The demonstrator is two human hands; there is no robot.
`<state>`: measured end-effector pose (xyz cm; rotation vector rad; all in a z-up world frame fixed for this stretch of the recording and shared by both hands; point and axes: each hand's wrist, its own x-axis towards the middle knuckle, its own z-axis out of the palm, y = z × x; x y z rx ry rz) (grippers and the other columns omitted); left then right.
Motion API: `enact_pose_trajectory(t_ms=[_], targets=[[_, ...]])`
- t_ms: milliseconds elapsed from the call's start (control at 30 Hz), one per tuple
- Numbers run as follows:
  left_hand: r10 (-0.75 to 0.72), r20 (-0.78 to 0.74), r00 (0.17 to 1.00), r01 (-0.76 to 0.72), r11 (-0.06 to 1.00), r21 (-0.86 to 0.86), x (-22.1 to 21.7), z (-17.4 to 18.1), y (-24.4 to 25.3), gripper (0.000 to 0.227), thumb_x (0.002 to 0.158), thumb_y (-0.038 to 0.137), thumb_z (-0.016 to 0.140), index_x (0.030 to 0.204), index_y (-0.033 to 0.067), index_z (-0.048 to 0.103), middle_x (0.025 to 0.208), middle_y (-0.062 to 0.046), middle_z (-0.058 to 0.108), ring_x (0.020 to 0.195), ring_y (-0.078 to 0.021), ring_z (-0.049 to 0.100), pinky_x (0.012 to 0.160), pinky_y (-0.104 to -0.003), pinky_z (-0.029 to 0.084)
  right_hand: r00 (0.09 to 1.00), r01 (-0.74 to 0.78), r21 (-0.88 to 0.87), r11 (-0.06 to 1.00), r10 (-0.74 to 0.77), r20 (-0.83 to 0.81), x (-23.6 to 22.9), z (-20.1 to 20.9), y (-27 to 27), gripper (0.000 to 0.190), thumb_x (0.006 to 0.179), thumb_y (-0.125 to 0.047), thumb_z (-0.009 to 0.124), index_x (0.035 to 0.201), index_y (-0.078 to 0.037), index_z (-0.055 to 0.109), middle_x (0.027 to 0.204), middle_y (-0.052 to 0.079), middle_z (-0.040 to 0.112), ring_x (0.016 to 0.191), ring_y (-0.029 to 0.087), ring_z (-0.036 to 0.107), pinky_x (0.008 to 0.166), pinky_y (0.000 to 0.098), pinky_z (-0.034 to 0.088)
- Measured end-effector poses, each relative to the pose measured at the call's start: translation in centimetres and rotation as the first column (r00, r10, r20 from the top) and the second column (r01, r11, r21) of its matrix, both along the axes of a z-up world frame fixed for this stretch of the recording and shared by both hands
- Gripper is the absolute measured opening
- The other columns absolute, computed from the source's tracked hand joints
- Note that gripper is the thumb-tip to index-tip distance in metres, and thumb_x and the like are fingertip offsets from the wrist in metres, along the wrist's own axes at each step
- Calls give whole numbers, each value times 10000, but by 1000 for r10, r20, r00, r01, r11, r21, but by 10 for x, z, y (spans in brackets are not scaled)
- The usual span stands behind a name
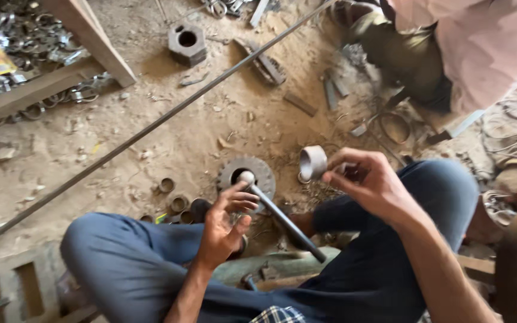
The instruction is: The person sits on the floor and uses a hammer to tap a metal ring onto a gear-like component. They repeatedly adjust the ring's position and tap it to secure it in place.
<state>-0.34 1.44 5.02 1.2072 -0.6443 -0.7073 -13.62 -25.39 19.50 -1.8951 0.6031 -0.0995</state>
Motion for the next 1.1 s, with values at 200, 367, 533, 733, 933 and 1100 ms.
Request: enact_pose_trajectory(t_ms=[200,367,533,733,933,1100], targets=[[-198,-366,910,122,968,-220,-5,-10,34,874,908,394,801,1591,-1,426,1254,-183,690,1099,-227,710,979,-350,570,937,-349,-46,936,350,3,37,-10,81,170,798,-137,832,871,-29,723,727,21,633,596,112,567,520,293,470],[-62,-425,903,73,997,9,1,-12,39,776,868,247,839,1519,14,487,1142,-61,691,970,-131,654,775,-272,518,865,-492,-132,861,500,37,59,-37,103,195,790,-164,828,859,-24,709,738,86,649,632,192,646,573,342,517],[-155,-401,903,148,988,-50,14,-9,30,646,921,165,792,1508,32,558,1085,-61,718,934,-99,632,742,-237,488,855,-509,-96,856,515,59,60,-53,96,226,802,-197,854,853,-28,714,731,44,694,635,136,637,570,310,505],[-234,-438,868,195,972,-132,14,-14,16,639,920,91,798,1493,25,524,1122,-85,717,1035,-143,673,857,-288,549,947,-277,437,856,320,-27,37,-75,88,187,874,-156,821,926,-8,719,718,-32,653,653,34,563,566,248,442],[-262,-430,864,188,960,-207,20,-8,3,620,927,81,758,1484,4,498,1187,-96,706,1109,-154,680,996,-316,559,964,-247,459,853,265,27,35,-78,79,193,900,-169,775,1018,-21,736,786,-56,693,720,-1,595,607,223,483],[-234,-416,879,184,970,-155,13,-16,8,614,902,111,782,1449,13,521,1182,-50,687,1090,-129,658,942,-290,542,956,-281,444,851,291,46,32,-81,82,220,920,-193,774,1028,-4,747,762,-41,654,698,10,544,583,230,430]])
